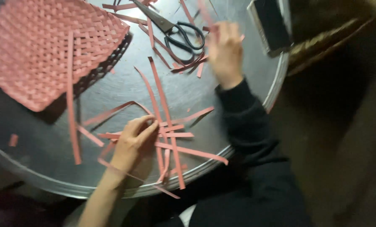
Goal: Weaving pink plastic strips together on a metal table to create a mat.
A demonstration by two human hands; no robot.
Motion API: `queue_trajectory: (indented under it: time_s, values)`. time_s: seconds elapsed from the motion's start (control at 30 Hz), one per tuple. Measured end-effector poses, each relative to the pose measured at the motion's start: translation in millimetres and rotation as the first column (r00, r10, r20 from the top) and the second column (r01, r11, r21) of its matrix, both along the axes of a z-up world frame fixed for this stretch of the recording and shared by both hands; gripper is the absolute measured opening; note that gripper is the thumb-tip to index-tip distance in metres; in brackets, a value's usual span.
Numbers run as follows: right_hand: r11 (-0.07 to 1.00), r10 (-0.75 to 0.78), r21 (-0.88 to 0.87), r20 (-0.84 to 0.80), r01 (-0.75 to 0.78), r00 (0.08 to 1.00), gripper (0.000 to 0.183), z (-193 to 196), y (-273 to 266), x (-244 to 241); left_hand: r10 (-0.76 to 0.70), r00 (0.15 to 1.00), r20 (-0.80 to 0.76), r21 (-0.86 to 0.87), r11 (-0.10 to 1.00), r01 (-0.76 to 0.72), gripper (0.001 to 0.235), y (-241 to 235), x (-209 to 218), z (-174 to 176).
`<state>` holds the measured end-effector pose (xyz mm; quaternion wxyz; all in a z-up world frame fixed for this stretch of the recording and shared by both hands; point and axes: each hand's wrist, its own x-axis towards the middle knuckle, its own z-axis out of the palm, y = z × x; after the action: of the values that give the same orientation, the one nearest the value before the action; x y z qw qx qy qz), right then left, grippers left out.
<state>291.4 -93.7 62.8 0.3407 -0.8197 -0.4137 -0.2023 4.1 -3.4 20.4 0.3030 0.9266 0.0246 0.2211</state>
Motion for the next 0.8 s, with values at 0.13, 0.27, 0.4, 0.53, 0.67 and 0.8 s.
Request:
queue_trajectory:
  time_s: [0.13, 0.27, 0.4, 0.53, 0.67, 0.8]
  values:
    - [0.848, 0.522, 0.165, -0.416, -0.503, 0.744, 0.012, 11.2, 14.4, -57.1, 0.057, 0.992, -0.115, -0.001, 0.998, -0.057, 0.036, 7.7, -4.8, -54.8]
    - [0.778, 0.536, 0.116, -0.635, -0.617, 0.556, 0.015, -9.2, 25.5, -91.1, 0.112, 0.994, -0.005, 0.187, 0.976, -0.109, 0.043, -1.4, -4.0, -23.3]
    - [0.81, 0.448, -0.068, -0.571, -0.583, 0.688, 0.018, -20.5, 28.7, -98.3, 0.082, 0.996, 0.042, 0.341, 0.935, -0.091, 0.028, 0.3, -2.5, -37.4]
    - [0.789, 0.467, 0.088, -0.728, -0.608, 0.502, 0.02, -34.7, 31.1, -94.8, 0.118, 0.991, 0.058, 0.428, 0.894, -0.132, 0.024, -4.4, -1.3, -33.1]
    - [0.811, 0.433, 0.386, -0.902, -0.439, 0.007, 0.023, -29.5, 32.3, -94.2, 0.136, 0.984, 0.112, 0.467, 0.867, -0.173, 0.026, -5.0, 0.1, -40.0]
    - [0.753, 0.426, 0.517, -0.855, -0.407, -0.297, 0.016, -26.7, 30.9, -90.7, 0.172, 0.97, 0.169, 0.481, 0.845, -0.234, 0.023, -8.4, 2.2, -35.2]
